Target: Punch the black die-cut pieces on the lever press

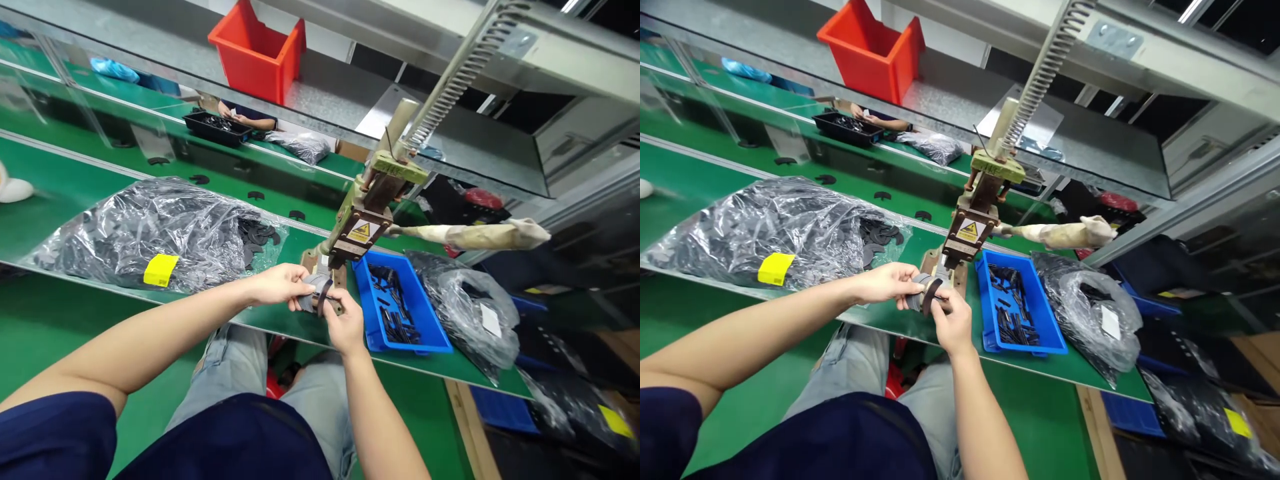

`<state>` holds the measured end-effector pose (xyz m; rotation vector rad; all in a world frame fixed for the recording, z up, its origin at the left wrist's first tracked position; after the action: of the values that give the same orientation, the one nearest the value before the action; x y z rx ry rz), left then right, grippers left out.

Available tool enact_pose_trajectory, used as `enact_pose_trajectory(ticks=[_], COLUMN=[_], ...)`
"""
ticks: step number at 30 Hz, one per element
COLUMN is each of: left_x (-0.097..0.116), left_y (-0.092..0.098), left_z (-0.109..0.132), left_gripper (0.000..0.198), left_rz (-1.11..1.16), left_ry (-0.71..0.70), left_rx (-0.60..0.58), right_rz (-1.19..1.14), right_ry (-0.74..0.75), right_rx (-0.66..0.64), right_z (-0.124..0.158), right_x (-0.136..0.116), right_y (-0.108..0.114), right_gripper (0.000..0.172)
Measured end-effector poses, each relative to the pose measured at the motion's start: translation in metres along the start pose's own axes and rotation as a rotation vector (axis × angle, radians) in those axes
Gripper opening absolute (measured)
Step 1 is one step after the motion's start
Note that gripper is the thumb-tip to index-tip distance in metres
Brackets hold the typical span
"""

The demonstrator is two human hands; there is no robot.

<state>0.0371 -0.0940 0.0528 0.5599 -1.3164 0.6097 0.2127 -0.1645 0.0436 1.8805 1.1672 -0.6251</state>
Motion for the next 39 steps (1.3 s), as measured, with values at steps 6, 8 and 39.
enact_pose_trajectory(ticks=[6, 8, 39], left_x=[0.015, 0.026, -0.016], left_y=[0.004, 0.000, -0.047], left_z=[0.017, 0.023, 0.002], left_gripper=[0.039, 0.033, 0.051], left_rz=[-0.290, -0.469, 0.165], left_ry=[-0.154, -0.247, 0.013], left_rx=[0.297, 0.377, -0.006], right_rz=[0.094, 0.119, -0.048], right_ry=[0.095, 0.117, -0.079], right_rx=[-0.080, -0.096, 0.065], right_z=[0.002, 0.003, 0.048], right_x=[-0.013, -0.014, 0.009], right_y=[0.005, 0.006, 0.021], right_gripper=[0.012, 0.012, 0.018])
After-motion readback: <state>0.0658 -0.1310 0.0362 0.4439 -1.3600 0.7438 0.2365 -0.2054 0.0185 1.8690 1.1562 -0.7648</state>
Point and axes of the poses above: each hand's wrist, its own z-axis away from the middle knuckle, its own y-axis out of the back of the hand, x = y × z, the point moved 5 cm from there along -z, towards the middle knuckle, and after that the axes turned 6 degrees about -z, right-handed, at the moved point
